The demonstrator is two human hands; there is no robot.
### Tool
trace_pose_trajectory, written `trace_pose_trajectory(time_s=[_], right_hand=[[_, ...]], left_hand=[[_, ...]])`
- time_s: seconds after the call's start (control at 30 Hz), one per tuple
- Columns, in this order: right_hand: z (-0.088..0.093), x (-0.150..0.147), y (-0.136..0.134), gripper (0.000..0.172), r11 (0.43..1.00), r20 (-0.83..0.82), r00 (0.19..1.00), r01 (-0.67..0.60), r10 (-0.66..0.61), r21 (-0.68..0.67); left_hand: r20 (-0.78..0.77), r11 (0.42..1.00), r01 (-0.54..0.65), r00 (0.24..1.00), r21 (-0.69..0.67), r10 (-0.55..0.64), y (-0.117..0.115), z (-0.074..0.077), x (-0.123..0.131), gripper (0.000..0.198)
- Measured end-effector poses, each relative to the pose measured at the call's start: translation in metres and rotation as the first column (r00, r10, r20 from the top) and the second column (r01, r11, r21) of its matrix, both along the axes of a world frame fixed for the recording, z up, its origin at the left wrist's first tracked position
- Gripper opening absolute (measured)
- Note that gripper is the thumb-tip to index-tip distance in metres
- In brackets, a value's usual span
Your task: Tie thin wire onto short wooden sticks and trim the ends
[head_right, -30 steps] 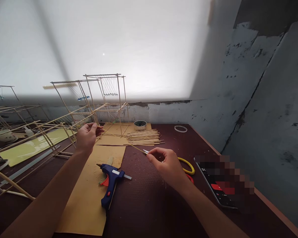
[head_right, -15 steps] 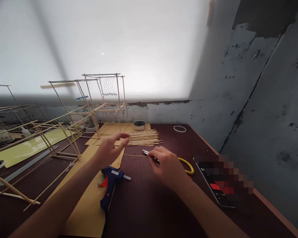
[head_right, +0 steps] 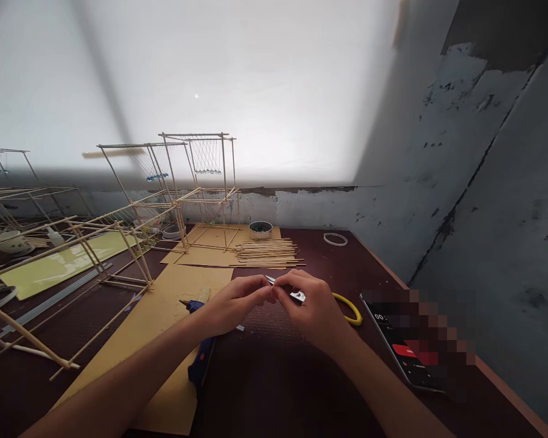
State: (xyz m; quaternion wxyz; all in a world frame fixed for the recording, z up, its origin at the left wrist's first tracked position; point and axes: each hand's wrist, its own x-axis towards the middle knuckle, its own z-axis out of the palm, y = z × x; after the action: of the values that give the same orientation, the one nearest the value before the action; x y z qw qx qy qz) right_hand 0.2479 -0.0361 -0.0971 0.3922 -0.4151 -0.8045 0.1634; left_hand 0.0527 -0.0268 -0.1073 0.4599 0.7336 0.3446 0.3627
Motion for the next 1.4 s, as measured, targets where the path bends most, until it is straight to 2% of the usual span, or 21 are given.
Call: trace_pose_trajectory(time_s=[0.27, 0.37, 0.43, 0.53, 0.63, 0.73, 0.87, 1.03, 1.3, 1.4], right_hand=[[0.001, -0.001, -0.002, 0.014, 0.999, 0.004, 0.999, 0.032, -0.032, 0.0], [0.004, 0.0, -0.003, 0.014, 0.994, -0.047, 0.993, 0.108, -0.108, 0.009], [0.008, 0.004, -0.003, 0.016, 0.977, -0.108, 0.972, 0.211, -0.211, -0.003], [0.014, 0.017, 0.004, 0.018, 0.918, -0.228, 0.891, 0.394, -0.393, -0.043], [0.017, 0.036, 0.017, 0.02, 0.848, -0.371, 0.772, 0.522, -0.516, -0.094], [0.015, 0.057, 0.033, 0.021, 0.795, -0.491, 0.657, 0.592, -0.573, -0.136], [0.011, 0.074, 0.049, 0.017, 0.769, -0.541, 0.596, 0.617, -0.594, -0.164], [0.009, 0.079, 0.054, 0.017, 0.761, -0.529, 0.587, 0.619, -0.613, -0.195], [0.006, 0.082, 0.055, 0.021, 0.756, -0.524, 0.587, 0.627, -0.617, -0.188], [0.005, 0.084, 0.057, 0.019, 0.75, -0.533, 0.579, 0.638, -0.617, -0.175]], left_hand=[[0.059, 1.0, -0.002, 0.998, -0.031, 0.004, 0.001, -0.007, 0.004, 0.032], [0.033, 0.999, -0.039, 0.999, -0.034, 0.04, 0.002, -0.003, 0.001, 0.031], [0.021, 0.998, -0.062, 0.998, -0.024, 0.062, 0.005, 0.003, -0.006, 0.031], [0.035, 0.996, -0.057, 0.998, -0.066, 0.06, 0.013, 0.015, -0.025, 0.032], [0.087, 0.97, 0.01, 0.996, -0.243, 0.012, 0.022, 0.023, -0.046, 0.032], [0.158, 0.908, 0.085, 0.987, -0.41, -0.021, 0.029, 0.023, -0.059, 0.03], [0.208, 0.843, 0.123, 0.978, -0.523, -0.014, 0.033, 0.018, -0.063, 0.028], [0.195, 0.818, 0.102, 0.981, -0.566, 0.012, 0.035, 0.016, -0.063, 0.025], [0.168, 0.822, 0.09, 0.986, -0.562, 0.007, 0.033, 0.019, -0.061, 0.025], [0.141, 0.841, 0.067, 0.99, -0.537, 0.011, 0.031, 0.02, -0.061, 0.026]])
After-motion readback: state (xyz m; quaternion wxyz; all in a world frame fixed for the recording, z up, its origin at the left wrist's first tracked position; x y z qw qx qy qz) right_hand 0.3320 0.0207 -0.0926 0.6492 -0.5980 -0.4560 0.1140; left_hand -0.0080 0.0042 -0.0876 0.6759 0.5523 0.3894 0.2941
